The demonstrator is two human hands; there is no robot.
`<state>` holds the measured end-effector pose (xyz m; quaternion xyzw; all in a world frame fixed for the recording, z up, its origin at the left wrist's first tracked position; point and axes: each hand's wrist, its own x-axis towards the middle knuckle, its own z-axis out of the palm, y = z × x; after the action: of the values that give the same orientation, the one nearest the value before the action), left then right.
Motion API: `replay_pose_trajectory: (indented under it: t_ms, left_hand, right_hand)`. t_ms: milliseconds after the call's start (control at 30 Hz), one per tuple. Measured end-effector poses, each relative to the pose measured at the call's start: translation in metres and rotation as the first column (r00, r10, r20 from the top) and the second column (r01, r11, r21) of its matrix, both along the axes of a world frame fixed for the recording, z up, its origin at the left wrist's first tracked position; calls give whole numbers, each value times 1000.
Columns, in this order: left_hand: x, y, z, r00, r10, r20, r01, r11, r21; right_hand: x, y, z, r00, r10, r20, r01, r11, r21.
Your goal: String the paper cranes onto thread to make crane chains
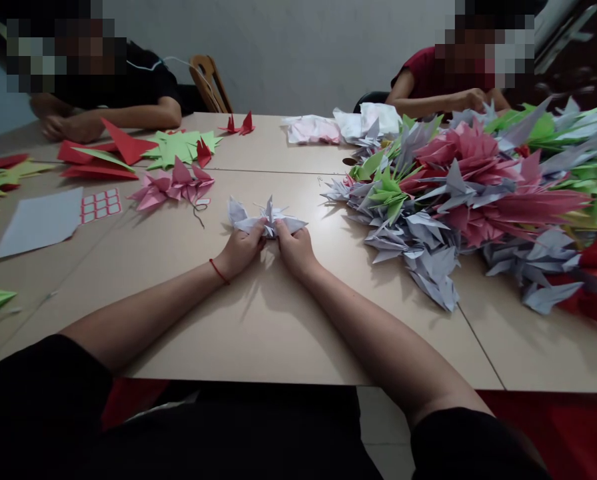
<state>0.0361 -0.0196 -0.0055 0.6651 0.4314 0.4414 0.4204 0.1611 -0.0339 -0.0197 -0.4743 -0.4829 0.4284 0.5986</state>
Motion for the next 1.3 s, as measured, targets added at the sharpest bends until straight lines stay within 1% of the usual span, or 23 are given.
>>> replay_pose_trajectory:
  t_ms: [233, 467, 600, 700, 900, 1133, 1300]
  left_hand:
    - [-1, -4, 3, 1000, -12, -9, 12, 1000, 28]
    - [-1, -4, 1, 998, -52, 21, 50, 997, 58]
    - [-1, -4, -3, 998, -48, 33, 47, 998, 49]
    - [-2, -7, -5, 999, -34, 21, 33, 999, 41]
    - [-5, -16, -1, 999, -39, -13, 39, 999, 37]
    - [-3, -13, 2, 997, -77, 2, 77, 997, 0]
    - [-3, -11, 3, 996, -82, 21, 83, 996, -36]
  right_hand:
    - [-1, -5, 3, 998, -26, 63, 23, 999, 48]
    - [-2, -10, 7, 992, -59, 113, 50, 996, 80]
    - [-2, -11, 7, 991, -59, 121, 51, 996, 71]
    - [-1, -14, 6, 994, -30, 106, 24, 998, 55]
    - [0, -22, 8, 996, 37, 77, -40, 999, 36]
    - [-1, -19, 8, 997, 7, 80, -9, 1000, 24]
    - [0, -14, 6, 996, 23, 85, -22, 1000, -6]
